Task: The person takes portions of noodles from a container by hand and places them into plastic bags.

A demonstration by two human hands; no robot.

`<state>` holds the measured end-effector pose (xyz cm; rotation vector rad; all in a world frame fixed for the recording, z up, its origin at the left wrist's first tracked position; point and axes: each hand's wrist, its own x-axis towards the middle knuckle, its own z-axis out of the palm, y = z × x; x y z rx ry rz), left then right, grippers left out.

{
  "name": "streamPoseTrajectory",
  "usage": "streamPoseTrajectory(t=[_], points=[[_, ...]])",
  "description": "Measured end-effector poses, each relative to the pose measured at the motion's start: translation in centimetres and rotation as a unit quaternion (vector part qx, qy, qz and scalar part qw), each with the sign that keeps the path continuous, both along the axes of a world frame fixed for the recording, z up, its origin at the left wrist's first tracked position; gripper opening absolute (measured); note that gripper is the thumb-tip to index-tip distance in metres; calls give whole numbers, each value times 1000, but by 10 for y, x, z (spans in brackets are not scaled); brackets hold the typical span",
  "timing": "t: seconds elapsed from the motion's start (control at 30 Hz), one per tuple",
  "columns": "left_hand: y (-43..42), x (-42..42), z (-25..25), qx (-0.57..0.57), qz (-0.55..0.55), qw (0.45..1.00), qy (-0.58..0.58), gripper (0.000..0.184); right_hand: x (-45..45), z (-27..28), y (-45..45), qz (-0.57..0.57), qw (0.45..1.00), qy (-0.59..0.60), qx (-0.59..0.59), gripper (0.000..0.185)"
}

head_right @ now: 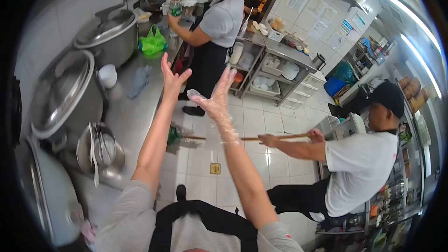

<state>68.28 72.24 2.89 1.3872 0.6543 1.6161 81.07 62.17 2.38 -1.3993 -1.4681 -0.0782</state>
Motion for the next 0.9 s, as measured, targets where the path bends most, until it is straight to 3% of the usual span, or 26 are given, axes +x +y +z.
streamPoseTrajectory(t=[0.1,0.17,0.23,0.27,0.3,0.33,0.37,0.4,0.43,0.5,0.53,0.57,0.6,0.63,0.67,0.77,0.83,0.9], points=[[49,14,-11,-15,-22,999,-35,106,32,35,43,9,999,-37,0,133],[41,6,-40,-74,-77,994,-34,100,55,2,29,22,993,100,-62,131],[16,24,-104,-156,-165,962,-149,95,46,-57,-13,33,968,208,-136,119],[-5,25,-137,-235,-171,956,-48,94,43,-104,-39,56,961,219,-160,111],[-23,36,-200,-287,-201,936,28,88,35,-142,-73,25,934,254,-249,104],[-35,38,-279,-245,-251,909,224,85,33,-186,-111,-27,868,355,-346,98],[-38,8,-260,-231,-421,772,417,85,31,-192,-136,-93,781,470,-401,89],[-34,6,-380,53,-478,707,518,85,55,-205,-140,-119,794,468,-369,78],[-24,-7,-350,49,-470,709,523,85,83,-204,-140,-151,801,467,-343,67],[-11,-39,-293,-111,-417,695,574,75,154,-185,-102,-101,884,387,-243,45],[6,-33,-295,-156,-321,761,542,67,146,-143,-53,-172,901,310,-249,24],[17,-22,-249,-155,-212,787,558,62,143,-151,-7,-118,932,321,-123,18],[17,-3,-223,-90,-63,865,490,59,131,-141,35,-32,929,305,-206,18],[22,17,-193,-29,-43,933,355,58,113,-176,72,16,928,298,-224,20],[17,36,-159,27,-20,941,337,60,104,-246,100,73,968,22,-237,21],[-10,30,-101,106,-3,946,305,61,65,-246,85,135,932,96,-322,20],[-23,-2,-113,121,-9,945,303,61,32,-235,57,195,875,174,-407,21],[-30,-47,-151,-66,-26,957,280,59,9,-225,33,250,808,248,-473,24]])
